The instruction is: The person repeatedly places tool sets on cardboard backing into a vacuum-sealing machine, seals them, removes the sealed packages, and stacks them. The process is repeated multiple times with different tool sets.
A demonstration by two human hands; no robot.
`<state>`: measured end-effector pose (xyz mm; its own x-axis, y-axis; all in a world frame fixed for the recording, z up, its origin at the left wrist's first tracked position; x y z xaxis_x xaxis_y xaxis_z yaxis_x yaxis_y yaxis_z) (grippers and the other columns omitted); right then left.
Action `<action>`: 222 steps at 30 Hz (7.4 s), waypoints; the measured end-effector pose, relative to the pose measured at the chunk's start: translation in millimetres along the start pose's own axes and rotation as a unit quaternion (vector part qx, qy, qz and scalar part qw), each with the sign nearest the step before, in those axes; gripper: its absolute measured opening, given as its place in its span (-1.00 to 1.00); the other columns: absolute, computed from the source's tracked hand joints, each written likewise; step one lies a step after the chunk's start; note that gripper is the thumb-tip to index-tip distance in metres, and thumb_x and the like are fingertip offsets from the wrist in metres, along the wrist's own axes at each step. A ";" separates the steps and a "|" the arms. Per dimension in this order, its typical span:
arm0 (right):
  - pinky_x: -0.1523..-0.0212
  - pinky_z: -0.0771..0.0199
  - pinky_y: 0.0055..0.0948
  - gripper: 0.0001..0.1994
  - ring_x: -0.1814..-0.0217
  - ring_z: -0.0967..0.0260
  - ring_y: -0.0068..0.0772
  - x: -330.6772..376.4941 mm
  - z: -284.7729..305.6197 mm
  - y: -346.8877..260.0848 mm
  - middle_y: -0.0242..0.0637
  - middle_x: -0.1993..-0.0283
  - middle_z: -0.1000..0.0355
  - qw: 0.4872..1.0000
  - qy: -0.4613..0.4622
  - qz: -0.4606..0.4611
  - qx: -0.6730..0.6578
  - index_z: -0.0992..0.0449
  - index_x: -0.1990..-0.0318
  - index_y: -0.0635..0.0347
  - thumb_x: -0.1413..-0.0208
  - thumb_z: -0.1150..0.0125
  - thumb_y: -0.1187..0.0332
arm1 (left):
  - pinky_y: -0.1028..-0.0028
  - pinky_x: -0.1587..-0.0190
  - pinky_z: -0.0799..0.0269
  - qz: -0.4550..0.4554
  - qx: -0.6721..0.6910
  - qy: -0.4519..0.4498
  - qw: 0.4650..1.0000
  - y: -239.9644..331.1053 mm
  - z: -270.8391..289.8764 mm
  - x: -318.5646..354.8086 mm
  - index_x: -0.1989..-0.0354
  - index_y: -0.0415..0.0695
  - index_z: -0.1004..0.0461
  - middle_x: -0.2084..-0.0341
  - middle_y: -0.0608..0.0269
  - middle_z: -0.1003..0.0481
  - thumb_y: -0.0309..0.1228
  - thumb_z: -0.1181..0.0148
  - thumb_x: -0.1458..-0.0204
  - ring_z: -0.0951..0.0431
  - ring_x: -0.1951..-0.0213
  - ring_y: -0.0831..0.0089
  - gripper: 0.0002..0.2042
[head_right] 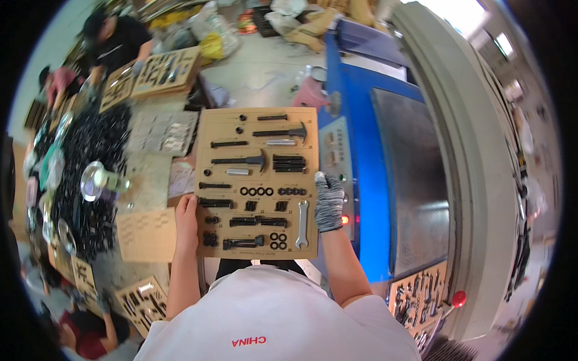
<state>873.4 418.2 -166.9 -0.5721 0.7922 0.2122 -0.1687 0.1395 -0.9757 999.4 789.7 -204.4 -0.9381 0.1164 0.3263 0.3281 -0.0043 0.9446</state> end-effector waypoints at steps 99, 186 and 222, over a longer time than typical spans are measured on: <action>0.00 -0.49 -0.22 -0.57 0.09 -0.52 -0.17 120.9 458.0 37.3 -0.13 0.16 -0.60 0.768 0.399 0.007 0.501 -0.61 0.03 0.22 -0.16 -0.35 0.03 | 0.54 0.41 -0.50 0.180 -0.129 -0.564 0.796 -41.3 -430.0 65.5 0.24 -0.14 -0.48 0.51 0.39 -0.46 -0.11 -0.14 -0.31 -0.47 0.49 0.64 -0.69; 0.05 -0.61 -0.35 -0.72 0.14 -0.56 -0.30 -132.4 192.8 -30.3 -0.25 0.13 -0.56 0.828 0.100 0.047 0.550 -0.66 0.05 0.04 -0.16 -0.39 0.16 | 0.52 0.35 -0.48 0.130 -0.186 -0.395 0.890 -60.9 -346.2 -116.0 0.10 -0.21 -0.51 0.45 0.28 -0.50 -0.28 -0.09 -0.32 -0.48 0.45 0.57 -0.76; 0.24 -0.58 -0.40 -0.68 0.13 -0.56 -0.36 237.2 254.6 70.5 -0.22 0.01 -0.58 0.694 0.680 -0.081 0.222 -0.49 -0.22 -0.01 -0.35 -0.16 0.28 | 0.39 -0.07 -0.44 -0.041 -0.064 -0.457 0.886 42.0 -505.8 -187.9 -0.41 -0.25 -0.18 0.01 0.10 -0.44 -0.34 -0.33 -0.18 -0.49 -0.01 0.34 -0.33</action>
<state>521.5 464.7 -171.6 0.7193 0.6576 -0.2240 -0.5456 0.3352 -0.7681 1133.1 265.3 -208.7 -0.4562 0.8777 0.1470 0.1926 -0.0639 0.9792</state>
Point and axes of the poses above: each hand's wrist, its own x-axis away from the middle knuckle, its own z-axis out of the back of the hand, y = z × x, the point moved 5 cm from there along -x, towards the middle knuckle
